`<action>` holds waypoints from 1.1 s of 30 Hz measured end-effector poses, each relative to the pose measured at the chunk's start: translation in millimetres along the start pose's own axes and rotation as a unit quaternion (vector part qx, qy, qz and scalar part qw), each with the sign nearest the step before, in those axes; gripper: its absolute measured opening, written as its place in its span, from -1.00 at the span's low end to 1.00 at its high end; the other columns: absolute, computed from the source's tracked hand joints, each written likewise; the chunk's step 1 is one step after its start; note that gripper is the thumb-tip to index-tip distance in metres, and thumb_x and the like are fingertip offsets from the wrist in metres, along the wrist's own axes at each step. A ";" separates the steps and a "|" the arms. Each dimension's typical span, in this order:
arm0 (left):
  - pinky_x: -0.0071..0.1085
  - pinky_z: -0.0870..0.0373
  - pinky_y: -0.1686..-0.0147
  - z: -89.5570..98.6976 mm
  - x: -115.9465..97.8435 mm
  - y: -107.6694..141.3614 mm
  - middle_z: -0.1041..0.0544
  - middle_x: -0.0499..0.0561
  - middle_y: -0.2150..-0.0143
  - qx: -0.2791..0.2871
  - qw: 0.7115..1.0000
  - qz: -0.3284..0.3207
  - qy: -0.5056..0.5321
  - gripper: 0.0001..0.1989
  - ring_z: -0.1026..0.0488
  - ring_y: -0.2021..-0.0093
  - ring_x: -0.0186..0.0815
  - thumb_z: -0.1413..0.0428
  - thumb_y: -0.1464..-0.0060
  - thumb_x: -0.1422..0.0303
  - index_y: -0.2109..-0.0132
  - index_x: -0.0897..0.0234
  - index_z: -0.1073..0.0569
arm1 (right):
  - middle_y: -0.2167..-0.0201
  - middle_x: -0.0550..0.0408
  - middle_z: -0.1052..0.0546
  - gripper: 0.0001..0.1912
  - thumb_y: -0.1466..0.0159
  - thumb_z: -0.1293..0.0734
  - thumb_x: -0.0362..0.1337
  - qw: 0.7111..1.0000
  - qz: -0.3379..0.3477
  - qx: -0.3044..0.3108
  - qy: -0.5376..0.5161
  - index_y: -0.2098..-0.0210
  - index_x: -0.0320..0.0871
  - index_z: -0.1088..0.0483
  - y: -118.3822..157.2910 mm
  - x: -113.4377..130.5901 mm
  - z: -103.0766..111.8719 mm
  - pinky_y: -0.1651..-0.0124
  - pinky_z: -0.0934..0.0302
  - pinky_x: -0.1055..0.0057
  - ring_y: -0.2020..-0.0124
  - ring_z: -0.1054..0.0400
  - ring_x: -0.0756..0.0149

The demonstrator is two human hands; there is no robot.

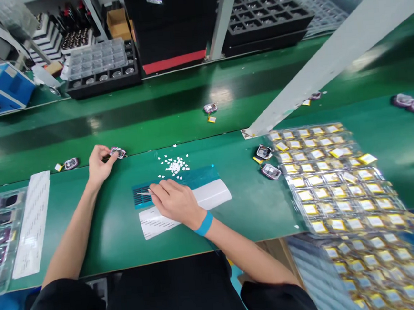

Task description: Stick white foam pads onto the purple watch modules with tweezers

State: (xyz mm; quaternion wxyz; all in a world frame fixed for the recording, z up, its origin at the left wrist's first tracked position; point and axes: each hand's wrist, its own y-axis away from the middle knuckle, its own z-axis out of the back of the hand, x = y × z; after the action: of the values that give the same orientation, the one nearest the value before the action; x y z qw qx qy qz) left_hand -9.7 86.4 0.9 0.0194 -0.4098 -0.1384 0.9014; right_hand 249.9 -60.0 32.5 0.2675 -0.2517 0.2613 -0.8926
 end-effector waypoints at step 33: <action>-0.45 -0.52 0.55 -3.7 -106.3 136.7 -0.60 -0.03 0.53 0.138 0.903 0.156 0.375 -0.61 -0.64 0.53 -0.23 -0.30 -0.15 0.14 0.42 0.20 -0.29 | 0.37 0.14 -0.66 -0.52 -0.40 -0.35 -0.43 0.998 0.003 -0.040 -0.054 -0.29 -0.11 -0.36 7.6 0.0 -9.0 0.46 -0.32 0.48 0.53 -0.46 0.42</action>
State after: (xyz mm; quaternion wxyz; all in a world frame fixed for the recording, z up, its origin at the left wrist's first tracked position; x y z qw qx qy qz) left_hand 74.3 -59.9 40.2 -0.0142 -0.7270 0.0702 0.6829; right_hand 247.2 -62.5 21.3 0.2740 -0.3091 0.2827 -0.8657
